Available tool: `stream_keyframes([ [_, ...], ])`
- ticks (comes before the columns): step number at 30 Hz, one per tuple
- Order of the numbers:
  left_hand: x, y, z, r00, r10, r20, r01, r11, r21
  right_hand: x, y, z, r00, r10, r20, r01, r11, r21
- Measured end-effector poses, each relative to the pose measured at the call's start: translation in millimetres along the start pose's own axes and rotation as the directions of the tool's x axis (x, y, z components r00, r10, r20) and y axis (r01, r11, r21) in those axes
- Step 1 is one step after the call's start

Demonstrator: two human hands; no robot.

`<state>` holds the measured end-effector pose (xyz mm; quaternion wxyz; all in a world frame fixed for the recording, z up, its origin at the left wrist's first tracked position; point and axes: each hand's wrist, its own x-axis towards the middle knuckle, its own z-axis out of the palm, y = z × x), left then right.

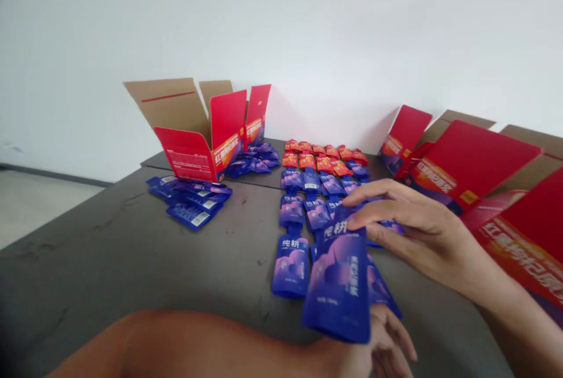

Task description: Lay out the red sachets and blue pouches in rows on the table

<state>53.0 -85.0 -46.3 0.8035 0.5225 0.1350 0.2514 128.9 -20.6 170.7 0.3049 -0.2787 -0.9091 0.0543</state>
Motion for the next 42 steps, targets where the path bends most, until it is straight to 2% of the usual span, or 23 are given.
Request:
stream_keyframes([
  [4, 4, 11, -4.5, 0.973, -0.113, -0.203, 0.081, 0.984, -0.16, -49, 20, -19, 0.986, 0.152, 0.067, -0.161, 0.976, 0.147],
  [6, -2, 20, -6.2, 0.962, -0.151, -0.226, 0.096, 0.967, -0.235, -70, 36, -18, 0.972, 0.209, 0.106, -0.228, 0.948, 0.224],
  [8, -11, 29, -5.1, 0.974, -0.106, -0.2, 0.058, 0.971, -0.231, -88, 54, -13, 0.962, 0.236, 0.137, -0.268, 0.912, 0.312],
  [11, -24, 38, 1.6, 0.985, 0.03, -0.172, -0.06, 0.983, -0.176, -109, 74, 1, 0.951, 0.253, 0.178, -0.307, 0.848, 0.431],
  [13, -30, 42, 7.2, 0.98, 0.096, -0.173, -0.122, 0.982, -0.147, -117, 79, 7, 0.947, 0.266, 0.181, -0.321, 0.816, 0.481],
  [16, -36, 46, 14.0, 0.972, 0.109, -0.209, -0.134, 0.985, -0.111, -124, 74, 6, 0.934, 0.322, 0.156, -0.354, 0.766, 0.537],
  [18, -41, 49, 16.8, 0.962, 0.083, -0.262, -0.106, 0.992, -0.075, -127, 70, 0, 0.89, 0.418, 0.182, -0.438, 0.673, 0.597],
  [20, -44, 50, 18.5, 0.941, 0.076, -0.33, -0.089, 0.996, -0.022, -130, 69, -6, 0.832, 0.467, 0.3, -0.532, 0.518, 0.67],
  [22, -47, 50, 19.2, 0.922, 0.094, -0.375, -0.09, 0.996, 0.027, -134, 69, -9, 0.797, 0.388, 0.463, -0.595, 0.366, 0.716],
  [24, -49, 50, 19.4, 0.916, 0.114, -0.386, -0.098, 0.993, 0.061, -136, 69, -8, 0.752, 0.281, 0.597, -0.659, 0.291, 0.693],
  [27, -50, 49, 19.3, 0.916, 0.135, -0.379, -0.101, 0.989, 0.108, -134, 66, -2, 0.655, 0.279, 0.702, -0.753, 0.311, 0.58],
  [29, -50, 49, 19.2, 0.916, 0.135, -0.379, -0.093, 0.987, 0.127, -131, 63, 0, 0.626, 0.322, 0.711, -0.776, 0.345, 0.527],
  [34, -49, 52, 20.3, 0.912, 0.097, -0.399, -0.057, 0.992, 0.111, -127, 58, 0, 0.63, 0.347, 0.695, -0.77, 0.396, 0.5],
  [38, -49, 54, 21.0, 0.915, 0.107, -0.389, -0.068, 0.991, 0.113, -128, 58, -1, 0.62, 0.299, 0.726, -0.77, 0.413, 0.487],
  [42, -52, 51, 20.2, 0.933, 0.101, -0.344, -0.065, 0.991, 0.116, -129, 60, -7, 0.656, 0.263, 0.708, -0.734, 0.441, 0.516],
])
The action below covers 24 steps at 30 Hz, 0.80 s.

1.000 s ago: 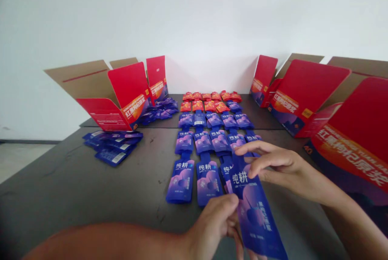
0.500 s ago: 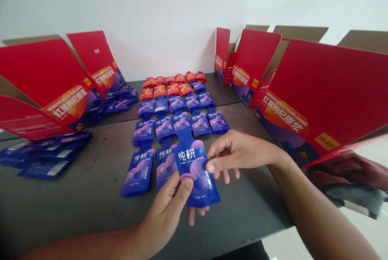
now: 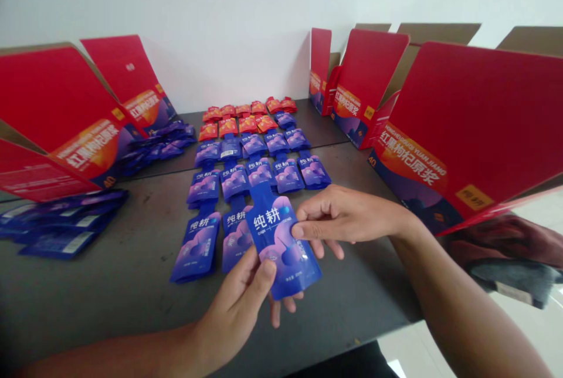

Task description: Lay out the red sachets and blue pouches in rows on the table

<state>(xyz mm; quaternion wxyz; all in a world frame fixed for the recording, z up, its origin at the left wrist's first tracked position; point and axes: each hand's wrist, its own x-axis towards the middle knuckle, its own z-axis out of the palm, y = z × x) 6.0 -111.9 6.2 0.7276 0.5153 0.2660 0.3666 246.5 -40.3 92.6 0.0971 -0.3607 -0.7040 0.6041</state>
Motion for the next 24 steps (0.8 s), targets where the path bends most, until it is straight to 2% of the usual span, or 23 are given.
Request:
stream_keyframes([
  [2, -3, -2, -1.1, 0.999, 0.011, 0.054, -0.011, 1.0, 0.001, -6, 0, -6, 0.998, -0.022, -0.067, 0.022, 1.0, 0.003],
  [4, -7, -3, -2.6, 0.993, 0.014, 0.116, -0.018, 0.999, 0.028, -13, 2, -16, 0.98, -0.033, -0.196, 0.038, 0.999, 0.02],
  [6, -11, -1, -4.4, 0.981, 0.002, 0.194, -0.025, 0.993, 0.117, -20, 8, -27, 0.945, -0.022, -0.326, 0.037, 0.998, 0.041],
  [8, -13, 3, -6.5, 0.961, -0.001, 0.278, -0.068, 0.969, 0.239, -25, 15, -37, 0.924, 0.01, -0.383, 0.007, 0.999, 0.044],
  [12, -11, 13, -8.7, 0.909, -0.013, 0.417, -0.18, 0.889, 0.42, -26, 25, -51, 0.942, 0.099, -0.319, -0.111, 0.994, -0.022],
  [15, -10, 16, -8.6, 0.881, -0.059, 0.469, -0.199, 0.853, 0.482, -23, 27, -53, 0.949, 0.175, -0.263, -0.192, 0.981, -0.041],
  [20, -10, 14, -8.2, 0.869, -0.024, 0.495, -0.23, 0.864, 0.447, -17, 29, -49, 0.942, 0.3, -0.153, -0.304, 0.953, -0.003],
  [24, -8, 15, -7.3, 0.867, 0.012, 0.499, -0.247, 0.878, 0.409, -18, 32, -47, 0.933, 0.351, -0.082, -0.352, 0.936, -0.001],
])
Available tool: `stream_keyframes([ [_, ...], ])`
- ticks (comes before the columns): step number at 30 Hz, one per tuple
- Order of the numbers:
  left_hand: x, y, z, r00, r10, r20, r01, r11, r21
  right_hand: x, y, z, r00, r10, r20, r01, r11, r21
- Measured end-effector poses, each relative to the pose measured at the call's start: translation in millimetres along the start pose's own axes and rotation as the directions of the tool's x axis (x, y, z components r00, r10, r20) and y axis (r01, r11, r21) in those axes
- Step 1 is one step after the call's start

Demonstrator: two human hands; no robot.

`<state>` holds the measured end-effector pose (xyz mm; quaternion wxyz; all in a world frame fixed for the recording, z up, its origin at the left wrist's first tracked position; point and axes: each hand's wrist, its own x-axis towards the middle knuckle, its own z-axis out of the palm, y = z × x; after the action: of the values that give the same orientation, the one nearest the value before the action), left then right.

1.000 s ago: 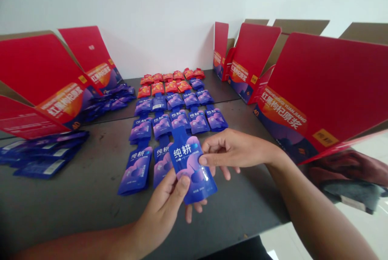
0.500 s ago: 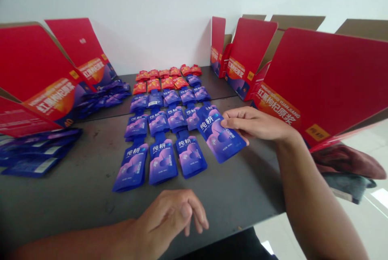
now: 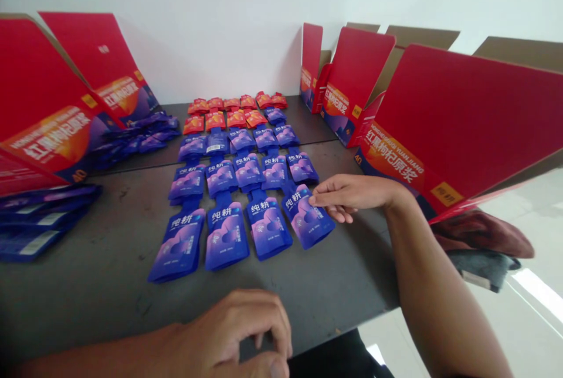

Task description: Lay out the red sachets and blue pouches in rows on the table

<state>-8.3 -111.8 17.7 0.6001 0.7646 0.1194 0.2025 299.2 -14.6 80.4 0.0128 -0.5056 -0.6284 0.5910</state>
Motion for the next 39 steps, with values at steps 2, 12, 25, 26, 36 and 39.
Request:
stream_keyframes([
  [2, 0, 0, 0.2, 1.0, 0.01, 0.005, -0.01, 1.0, 0.003, -1, 2, 0, 0.999, 0.01, 0.041, -0.01, 1.0, 0.001],
  [12, 0, -2, 0.1, 0.998, 0.063, -0.001, -0.063, 0.997, 0.046, 1, 10, -1, 0.987, 0.056, 0.149, -0.052, 0.998, -0.025],
  [25, -1, -1, 0.3, 0.998, 0.055, 0.018, -0.057, 0.995, 0.077, 15, 7, 5, 0.988, 0.123, 0.097, -0.101, 0.973, -0.205],
  [26, -1, -1, 0.8, 0.998, 0.055, 0.021, -0.057, 0.995, 0.077, 15, 6, 5, 0.989, 0.123, 0.08, -0.103, 0.97, -0.219],
  [36, -1, -4, -0.8, 0.996, 0.044, 0.083, -0.047, 0.998, 0.035, 14, 7, 8, 0.985, 0.164, -0.048, -0.171, 0.939, -0.298],
  [39, -1, -11, 1.1, 0.993, 0.094, 0.073, -0.094, 0.996, -0.008, 15, 9, 8, 0.987, 0.154, -0.055, -0.164, 0.934, -0.319],
])
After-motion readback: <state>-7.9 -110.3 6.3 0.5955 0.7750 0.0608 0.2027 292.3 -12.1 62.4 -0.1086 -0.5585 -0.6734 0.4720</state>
